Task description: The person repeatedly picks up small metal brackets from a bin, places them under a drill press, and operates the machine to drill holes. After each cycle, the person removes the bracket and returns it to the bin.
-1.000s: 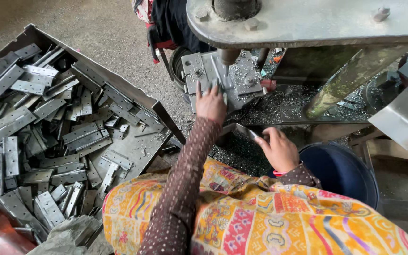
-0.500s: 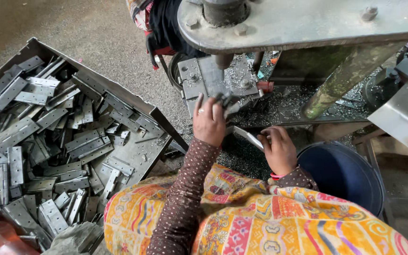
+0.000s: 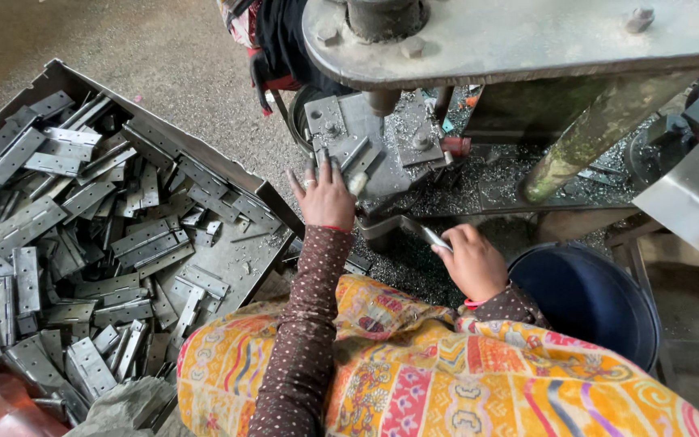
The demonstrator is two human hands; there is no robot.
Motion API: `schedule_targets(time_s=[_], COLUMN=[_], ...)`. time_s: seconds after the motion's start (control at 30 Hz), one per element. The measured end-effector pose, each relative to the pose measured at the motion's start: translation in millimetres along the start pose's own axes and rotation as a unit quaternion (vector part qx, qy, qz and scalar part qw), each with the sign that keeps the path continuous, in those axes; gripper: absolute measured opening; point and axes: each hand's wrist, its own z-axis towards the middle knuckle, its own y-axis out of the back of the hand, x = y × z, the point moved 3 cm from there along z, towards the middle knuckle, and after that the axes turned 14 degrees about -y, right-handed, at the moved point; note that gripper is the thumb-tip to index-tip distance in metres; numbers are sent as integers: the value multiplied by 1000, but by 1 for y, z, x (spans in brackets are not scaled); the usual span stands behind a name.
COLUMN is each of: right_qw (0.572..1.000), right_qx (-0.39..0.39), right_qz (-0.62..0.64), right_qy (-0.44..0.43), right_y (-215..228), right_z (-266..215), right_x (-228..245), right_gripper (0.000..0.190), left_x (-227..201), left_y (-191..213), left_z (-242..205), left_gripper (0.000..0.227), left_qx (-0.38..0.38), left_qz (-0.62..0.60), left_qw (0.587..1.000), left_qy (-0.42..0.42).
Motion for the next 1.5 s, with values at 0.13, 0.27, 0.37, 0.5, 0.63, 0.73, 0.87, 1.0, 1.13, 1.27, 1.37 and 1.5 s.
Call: schedule_targets(time_s=[0.13, 0.27, 0.37, 0.5, 0.63, 0.73, 0.87, 1.0, 1.13, 1.27, 1.37, 1.5], right_qw=[970, 965, 969, 977, 973, 982, 969, 967, 974, 980, 976, 970], right_qx=[181, 195, 175, 157, 193, 165, 211, 192, 194, 171, 192, 208], right_qz=[-157, -168, -166, -121, -36, -42, -73, -149, -65, -34, -19, -76], right_qy=[-47, -51, -56, -84, -121, -83, -102, -79, -94, -95, -105, -101], right_y=[-17, -24, -33, -61, -99, -109, -87, -57, -68, -104, -116, -82], right_z=[14, 23, 24, 3, -14, -19, 3, 19, 6, -14, -35, 7], right_x=[-5, -9, -15, -38, -64, -71, -59, -41, -46, -70, -79, -59], right_gripper=[47, 47, 45, 44, 42, 41, 43, 45, 39, 44, 44, 46], left_x=[-24, -57, -58, -54, -53, -54, -54, -50, -46, -45, -52, -47], left_y=[2, -6, -4, 3, 8, 1, -12, -26, -34, -27, -28, -18], left_z=[-10, -8, 4, 8, 9, -1, 8, 29, 43, 37, 12, 33], left_gripper=[49, 50, 52, 47, 46, 45, 38, 43, 40, 40, 38, 38], left_qx=[-2, -37, -73, -53, -37, -13, 3, -3, 61, 32, 76, 68], left_qz=[-49, -54, -54, -87, -110, -99, -72, 0, -69, -77, -59, -55], left_qw=[997, 994, 993, 992, 991, 992, 994, 997, 994, 994, 992, 993], left_qy=[-59, -87, -79, -68, -74, -82, -87, -83, -64, -67, -76, -76])
